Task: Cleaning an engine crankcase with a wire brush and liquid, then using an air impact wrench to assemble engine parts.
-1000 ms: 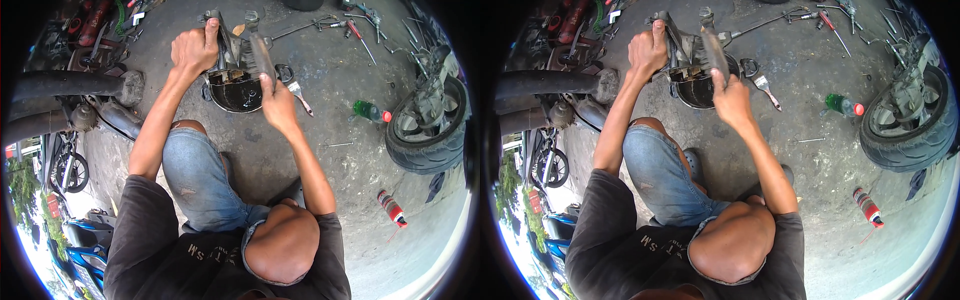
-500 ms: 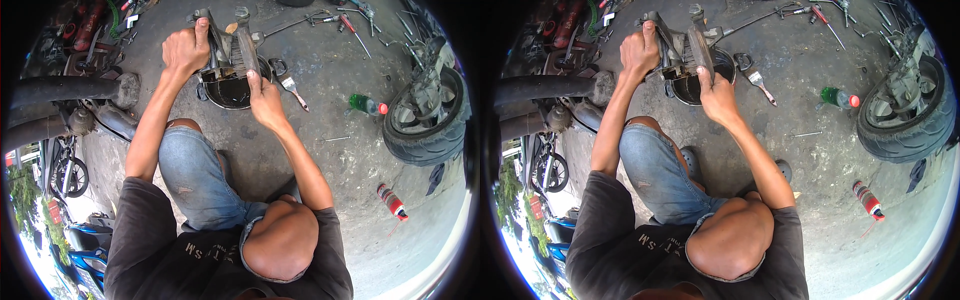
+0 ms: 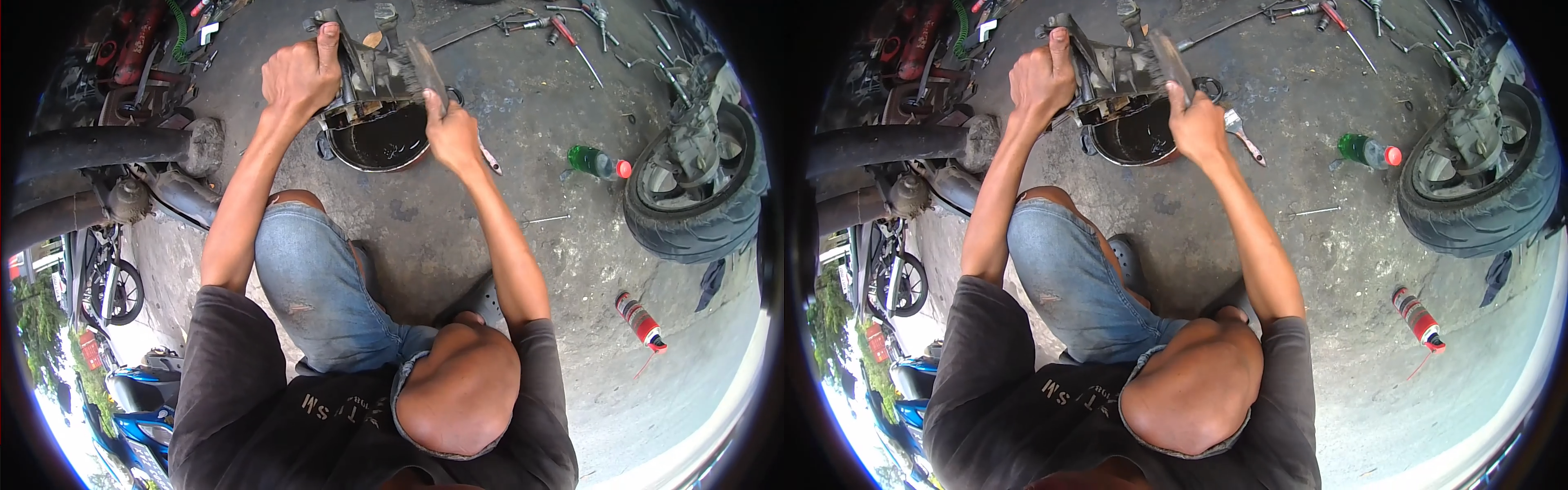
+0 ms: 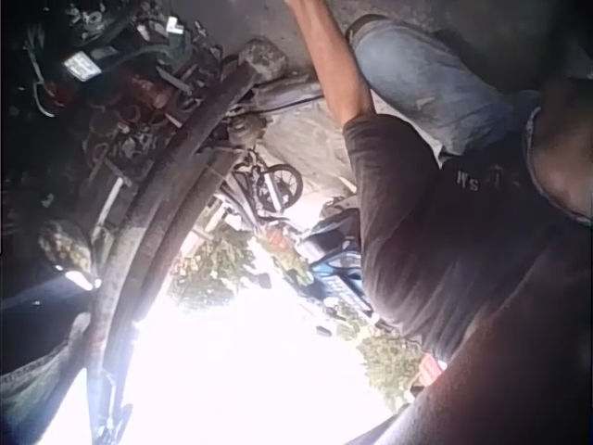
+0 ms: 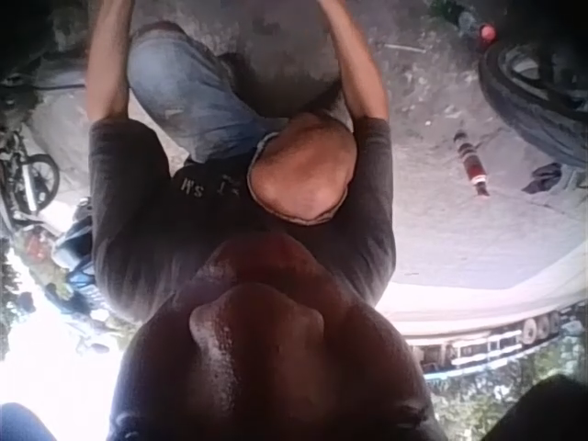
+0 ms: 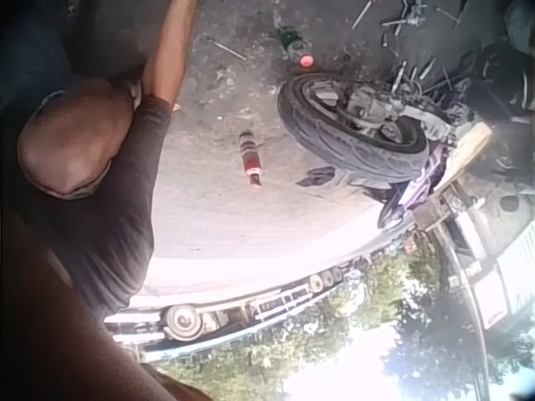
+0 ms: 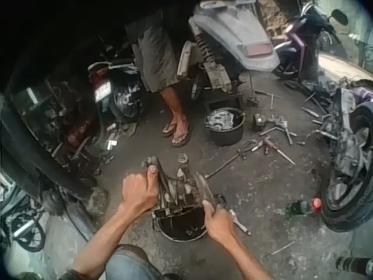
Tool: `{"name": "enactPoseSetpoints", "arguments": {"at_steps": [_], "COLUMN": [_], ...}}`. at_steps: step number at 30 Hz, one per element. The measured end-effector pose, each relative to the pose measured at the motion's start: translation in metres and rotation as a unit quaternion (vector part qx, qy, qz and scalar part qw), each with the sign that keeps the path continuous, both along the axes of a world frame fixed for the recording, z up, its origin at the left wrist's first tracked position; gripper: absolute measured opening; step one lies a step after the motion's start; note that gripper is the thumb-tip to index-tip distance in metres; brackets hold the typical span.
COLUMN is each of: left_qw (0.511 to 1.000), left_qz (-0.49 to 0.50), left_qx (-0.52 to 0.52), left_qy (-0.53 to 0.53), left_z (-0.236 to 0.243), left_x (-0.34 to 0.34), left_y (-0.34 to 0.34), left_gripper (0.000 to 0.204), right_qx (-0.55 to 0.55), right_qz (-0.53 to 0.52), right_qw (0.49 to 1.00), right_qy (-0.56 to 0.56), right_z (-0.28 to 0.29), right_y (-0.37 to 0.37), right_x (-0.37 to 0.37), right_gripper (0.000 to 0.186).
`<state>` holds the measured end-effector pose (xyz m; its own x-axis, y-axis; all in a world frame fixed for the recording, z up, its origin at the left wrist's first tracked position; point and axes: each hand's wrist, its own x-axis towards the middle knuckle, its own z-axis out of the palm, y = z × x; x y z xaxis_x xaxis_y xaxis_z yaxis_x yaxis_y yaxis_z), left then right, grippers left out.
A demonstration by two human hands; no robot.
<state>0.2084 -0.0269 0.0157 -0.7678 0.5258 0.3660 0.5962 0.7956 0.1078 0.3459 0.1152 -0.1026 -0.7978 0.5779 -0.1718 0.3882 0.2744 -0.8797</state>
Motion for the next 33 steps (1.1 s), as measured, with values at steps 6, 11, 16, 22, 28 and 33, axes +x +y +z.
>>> {"name": "enactPoseSetpoints", "arguments": {"at_steps": [6, 11, 16, 22, 28, 33], "left_qw": [0.999, 1.0, 0.999, 0.999, 0.998, 0.995], "left_qz": [0.016, 0.015, 0.016, 0.038, 0.041, 0.06], "left_qx": [-0.031, 0.006, 0.027, 0.037, 0.044, 0.061], "left_qy": [-0.007, -0.002, 0.015, 0.004, -0.016, -0.04], "left_z": [-0.005, -0.003, -0.009, -0.017, -0.018, -0.013], "left_x": [-0.003, -0.002, -0.005, -0.015, -0.029, -0.043], "left_y": [0.0, -0.001, -0.006, -0.005, -0.022, -0.035], "left_gripper": [0.083, 0.087, 0.087, 0.081, 0.089, 0.087], "right_qx": [-0.038, -0.059, -0.067, -0.051, -0.019, 0.013], "right_qz": [0.025, 0.013, 0.019, 0.013, 0.022, 0.085], "right_qw": [0.999, 0.991, 0.997, 0.999, 0.996, 0.992], "right_qy": [0.029, 0.121, -0.028, 0.001, 0.085, 0.096], "right_z": [-0.008, -0.015, 0.001, -0.007, -0.003, 0.013], "right_y": [-0.011, -0.035, 0.003, 0.022, 0.002, -0.01], "right_x": [0.011, 0.005, 0.0, -0.005, -0.002, 0.002], "right_gripper": [0.065, 0.065, 0.064, 0.069, 0.061, 0.064]}}
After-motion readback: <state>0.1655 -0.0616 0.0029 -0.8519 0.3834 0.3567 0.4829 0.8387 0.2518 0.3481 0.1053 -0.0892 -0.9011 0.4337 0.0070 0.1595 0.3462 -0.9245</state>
